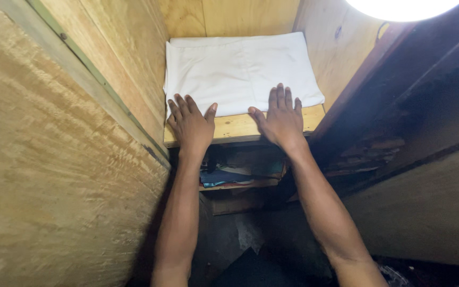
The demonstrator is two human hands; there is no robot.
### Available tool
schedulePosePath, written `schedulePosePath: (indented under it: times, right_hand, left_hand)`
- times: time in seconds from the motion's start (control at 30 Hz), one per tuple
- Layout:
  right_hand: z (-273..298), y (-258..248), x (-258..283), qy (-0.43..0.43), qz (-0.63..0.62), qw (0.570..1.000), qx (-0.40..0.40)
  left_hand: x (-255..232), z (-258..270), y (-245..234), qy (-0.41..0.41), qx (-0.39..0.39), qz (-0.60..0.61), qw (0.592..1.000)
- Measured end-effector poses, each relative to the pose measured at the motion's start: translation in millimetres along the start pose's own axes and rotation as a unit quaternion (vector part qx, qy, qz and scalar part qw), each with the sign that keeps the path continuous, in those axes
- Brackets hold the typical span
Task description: The person folds a white cloth, a blue cloth, and a black cloth by hand on a bed, then places them into a wooden shelf one at a time, followed by a plaid shirt.
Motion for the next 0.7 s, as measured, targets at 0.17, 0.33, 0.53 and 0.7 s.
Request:
schedulePosePath:
  times: [0.17, 0.33, 0.53, 0.7]
  right_hand:
    - [55.1, 0.8, -9.1, -0.112, -0.028, 0.982, -0.147]
    - [116.1, 1.0, -17.1, -0.185, -0.089, 0.969, -0.136]
    - [164.1, 6.6, -23.6, -0.173, -0.075, 0.977, -0.100]
    - [214.5, 27.4, -15.0, -0.064, -0.046, 0.992, -0.103]
  left_hand:
    - [-18.9, 25.1, -18.5, 0.085, -0.102, 0.059, 0.989]
    - [-43.9, 106.2, -14.0, 0.210, -0.068, 0.136, 0.966]
    - [-55.9, 161.7, 0.4, 0.261, 0.026, 0.175, 0.949]
    - [-54.7, 182.8, 11.5, 0.325, 0.082, 0.178, 0.925]
Point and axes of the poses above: each hand's wrist, its own z-axis away from the middle knuckle, its own y-axis out of the palm, x = y × z, the point moved 1 cm from there along -z, towards the middle knuckle, and after that the axes turned 4 degrees about x, right-handed, at the moved point
